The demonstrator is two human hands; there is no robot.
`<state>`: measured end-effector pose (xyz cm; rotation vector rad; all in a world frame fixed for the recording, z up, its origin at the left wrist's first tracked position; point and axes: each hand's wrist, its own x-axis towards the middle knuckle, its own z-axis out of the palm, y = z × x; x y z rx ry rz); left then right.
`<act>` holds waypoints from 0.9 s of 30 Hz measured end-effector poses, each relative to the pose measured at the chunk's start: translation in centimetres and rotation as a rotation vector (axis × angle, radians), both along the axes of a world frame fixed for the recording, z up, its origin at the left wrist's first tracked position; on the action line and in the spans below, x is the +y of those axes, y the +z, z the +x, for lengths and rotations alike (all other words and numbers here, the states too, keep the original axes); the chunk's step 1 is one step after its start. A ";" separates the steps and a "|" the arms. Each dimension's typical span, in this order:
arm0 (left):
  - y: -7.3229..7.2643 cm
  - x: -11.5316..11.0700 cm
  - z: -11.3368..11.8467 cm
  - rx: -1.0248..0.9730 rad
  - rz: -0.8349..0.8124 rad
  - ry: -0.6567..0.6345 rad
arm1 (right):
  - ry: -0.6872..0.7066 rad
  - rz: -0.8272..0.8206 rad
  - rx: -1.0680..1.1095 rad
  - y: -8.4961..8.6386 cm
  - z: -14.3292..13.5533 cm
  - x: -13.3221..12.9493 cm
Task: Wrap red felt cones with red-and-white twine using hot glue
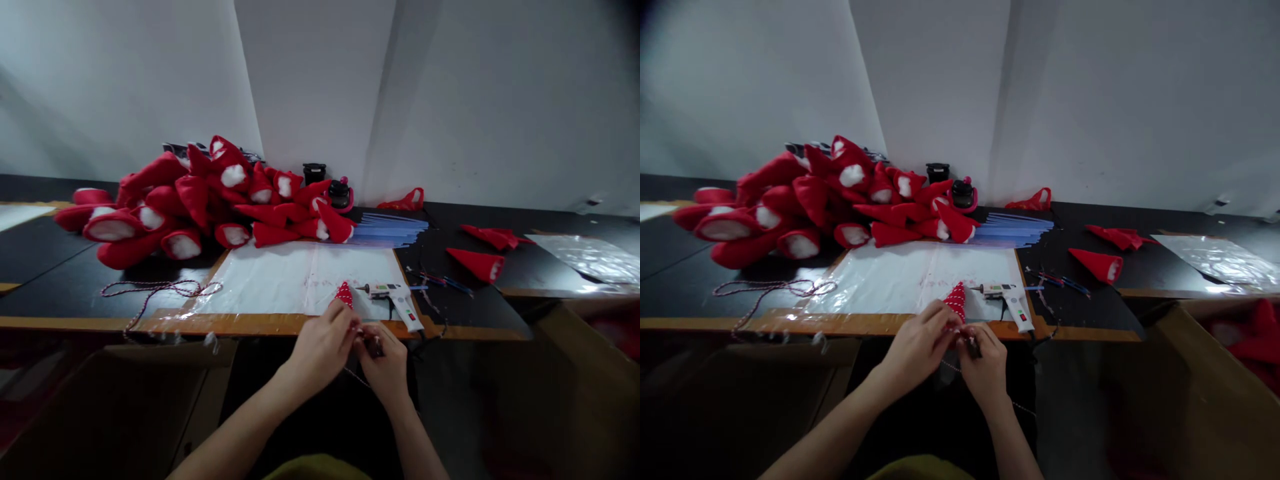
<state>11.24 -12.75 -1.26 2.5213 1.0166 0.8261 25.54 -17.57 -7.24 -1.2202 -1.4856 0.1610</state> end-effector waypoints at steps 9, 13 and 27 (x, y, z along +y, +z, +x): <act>-4.7 -1.7 -0.7 -0.268 0.239 0.055 | -0.004 -0.235 0.328 0.0 0.7 0.1; -5.4 -1.1 -0.5 -0.319 0.280 0.095 | 0.031 -0.309 0.455 -0.3 0.7 0.1; -4.8 -0.8 0.4 -0.394 0.272 0.085 | 0.094 -0.325 0.580 -0.7 0.7 0.2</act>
